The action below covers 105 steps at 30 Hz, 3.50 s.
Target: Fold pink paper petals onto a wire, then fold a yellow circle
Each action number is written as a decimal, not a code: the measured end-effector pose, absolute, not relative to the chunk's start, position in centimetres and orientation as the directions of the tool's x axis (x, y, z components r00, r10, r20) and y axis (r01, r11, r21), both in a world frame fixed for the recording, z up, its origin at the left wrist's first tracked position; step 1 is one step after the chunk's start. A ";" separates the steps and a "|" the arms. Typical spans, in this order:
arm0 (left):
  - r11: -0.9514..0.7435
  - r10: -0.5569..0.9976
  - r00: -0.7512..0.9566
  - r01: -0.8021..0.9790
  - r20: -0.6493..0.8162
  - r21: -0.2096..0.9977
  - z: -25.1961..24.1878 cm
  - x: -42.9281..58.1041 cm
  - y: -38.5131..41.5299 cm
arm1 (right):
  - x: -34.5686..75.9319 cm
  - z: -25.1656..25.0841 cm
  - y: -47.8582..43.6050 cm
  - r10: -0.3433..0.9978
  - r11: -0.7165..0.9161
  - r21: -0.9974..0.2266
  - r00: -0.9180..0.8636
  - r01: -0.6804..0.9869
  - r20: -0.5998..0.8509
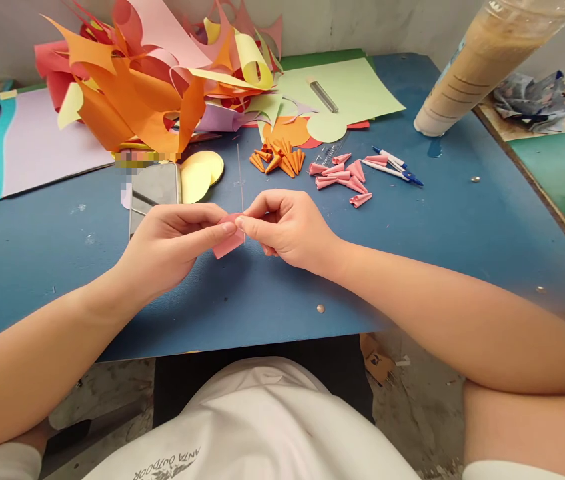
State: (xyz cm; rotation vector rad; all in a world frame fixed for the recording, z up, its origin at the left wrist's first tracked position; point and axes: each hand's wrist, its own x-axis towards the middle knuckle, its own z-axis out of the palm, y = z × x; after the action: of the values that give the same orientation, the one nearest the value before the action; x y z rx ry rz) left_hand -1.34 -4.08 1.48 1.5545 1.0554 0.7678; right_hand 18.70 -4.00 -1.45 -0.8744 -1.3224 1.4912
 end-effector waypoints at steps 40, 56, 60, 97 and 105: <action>-0.054 0.920 0.387 0.286 -0.064 0.957 1.5 -0.8 -4.8 | 18.6 -2.0 -4.2 0.923 0.074 -0.970 -0.352 -0.233 0.155; -0.207 0.916 0.396 0.321 0.068 0.924 1.2 -0.8 -4.8 | 18.7 -2.5 -4.0 0.907 0.246 -0.953 -0.303 -0.180 0.291; -0.230 0.919 0.387 0.360 0.080 0.904 1.1 -0.8 -4.8 | 18.8 -2.2 -4.4 0.889 0.331 -0.938 -0.299 -0.099 0.345; -0.302 0.899 0.407 0.305 0.163 0.903 1.4 -0.3 -5.0 | 18.9 -1.1 -4.7 0.869 0.371 -0.921 -0.306 -0.119 0.390; -0.391 0.886 0.401 0.378 0.231 0.839 1.6 -0.2 -5.2 | 18.5 -1.2 -5.0 0.887 0.383 -0.921 -0.250 -0.072 0.388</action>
State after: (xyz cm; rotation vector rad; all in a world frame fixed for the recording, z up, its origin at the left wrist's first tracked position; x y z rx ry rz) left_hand -0.17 -5.21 1.60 1.9478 1.0783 0.9087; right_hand 18.52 -5.02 -1.18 -0.7558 -1.5438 1.0930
